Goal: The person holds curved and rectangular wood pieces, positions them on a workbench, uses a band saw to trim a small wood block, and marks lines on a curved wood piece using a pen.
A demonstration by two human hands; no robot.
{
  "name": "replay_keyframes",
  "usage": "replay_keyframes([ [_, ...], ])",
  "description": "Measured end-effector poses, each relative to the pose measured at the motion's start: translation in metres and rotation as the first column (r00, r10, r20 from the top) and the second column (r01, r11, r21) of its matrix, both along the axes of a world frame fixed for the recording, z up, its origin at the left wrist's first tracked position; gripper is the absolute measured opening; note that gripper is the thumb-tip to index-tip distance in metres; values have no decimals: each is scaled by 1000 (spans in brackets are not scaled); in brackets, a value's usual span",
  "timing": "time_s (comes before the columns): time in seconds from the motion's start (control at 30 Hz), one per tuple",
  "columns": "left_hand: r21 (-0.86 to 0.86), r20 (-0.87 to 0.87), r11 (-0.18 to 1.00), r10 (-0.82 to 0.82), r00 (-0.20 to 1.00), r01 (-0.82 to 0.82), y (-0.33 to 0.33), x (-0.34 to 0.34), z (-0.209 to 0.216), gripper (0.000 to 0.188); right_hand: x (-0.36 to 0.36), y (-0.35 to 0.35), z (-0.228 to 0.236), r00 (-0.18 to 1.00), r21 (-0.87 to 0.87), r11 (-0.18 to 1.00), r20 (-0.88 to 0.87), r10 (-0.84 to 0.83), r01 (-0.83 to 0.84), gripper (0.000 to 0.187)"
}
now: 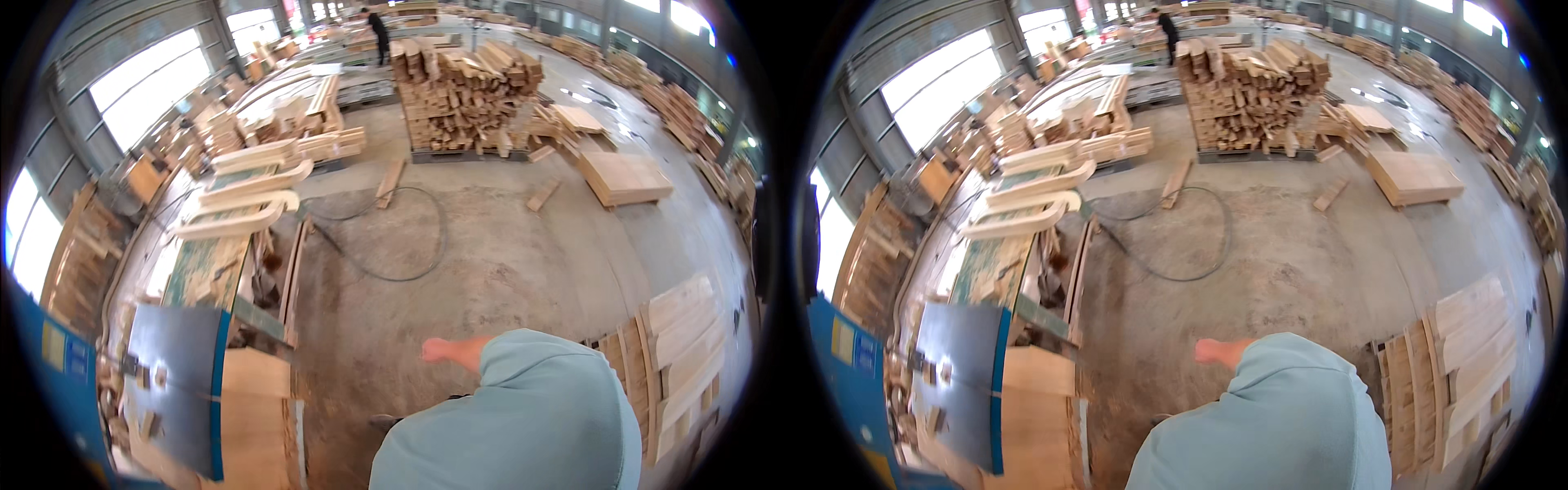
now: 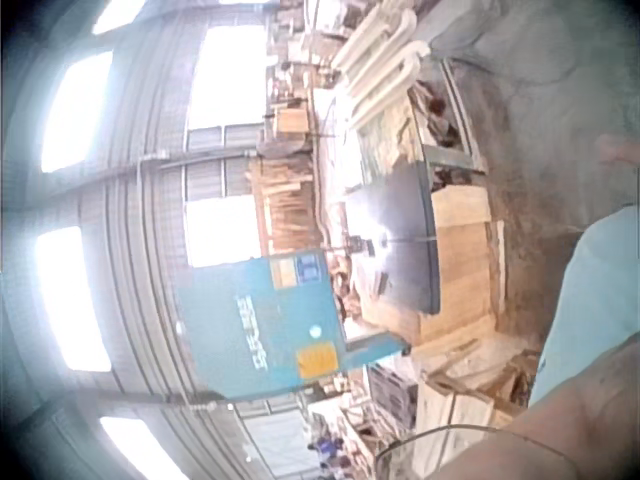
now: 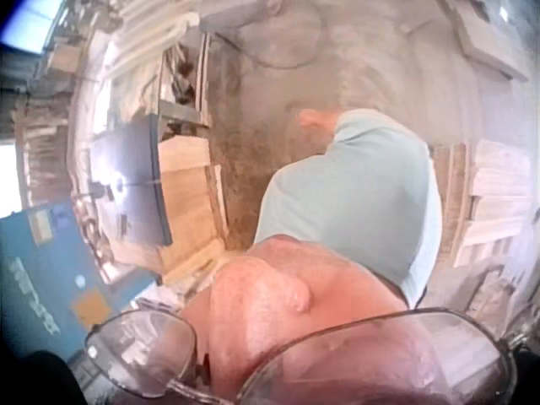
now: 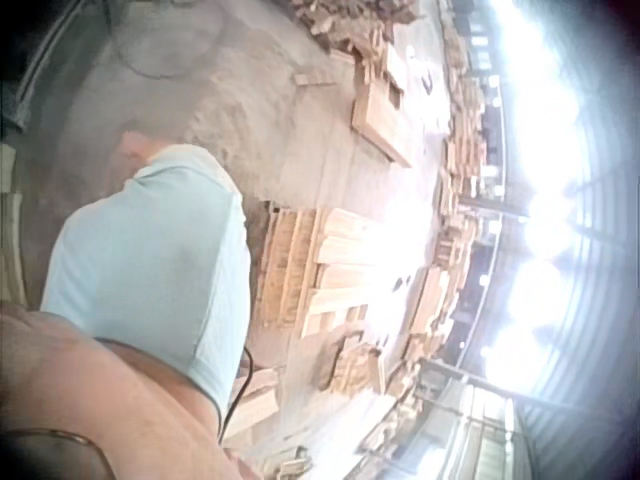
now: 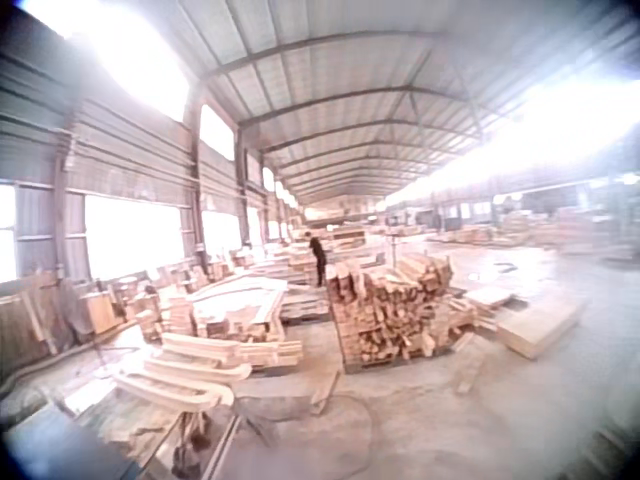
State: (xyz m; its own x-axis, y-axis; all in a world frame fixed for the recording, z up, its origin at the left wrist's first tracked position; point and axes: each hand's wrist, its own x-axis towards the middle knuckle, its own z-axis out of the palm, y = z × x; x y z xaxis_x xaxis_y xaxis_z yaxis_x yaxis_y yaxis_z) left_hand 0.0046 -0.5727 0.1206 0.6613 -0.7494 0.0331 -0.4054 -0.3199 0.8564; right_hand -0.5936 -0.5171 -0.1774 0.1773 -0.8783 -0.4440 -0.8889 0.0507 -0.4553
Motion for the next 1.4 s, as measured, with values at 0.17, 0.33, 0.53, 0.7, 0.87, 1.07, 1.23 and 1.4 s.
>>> replay_keyframes([
  [0.17, -13, 57, 992, -128, 990, 129, -159, 11, 9, 47, -16, -6, -46, 919, -47, 973, -341, 197, -226, 17],
  [0.33, -28, 98, 989, -141, 985, 145, -274, 58, 22, 45, -1, -69, -45, 903, 78, 991, -410, 127, -104, 16],
  [0.53, -19, 120, 1000, 10, 993, -8, -299, 194, 5, 43, 110, -277, 39, 883, -75, 886, 159, -442, 458, 24],
  [0.7, 29, 99, 967, 248, 964, -252, -233, 237, -17, 42, 170, -499, 114, 930, -398, 879, 346, -122, 264, 30],
  [0.87, 194, 40, 808, 560, 828, -556, -121, 192, -70, 40, 292, -674, 142, 898, -469, 881, 358, 255, -63, 20],
  [1.07, 527, 2, 433, 860, 510, -731, 11, 5, -128, 39, 410, -778, 129, 849, -466, 811, 205, 487, -353, 19],
  [1.23, 764, -29, 186, 967, 254, -619, 54, -199, -147, 38, 438, -838, 70, 804, -343, 760, 21, 594, -552, 22],
  [1.4, 849, -47, 67, 998, 51, -524, 44, -379, -147, 37, 424, -865, 71, 900, -360, 864, 121, 419, -353, 42],
])
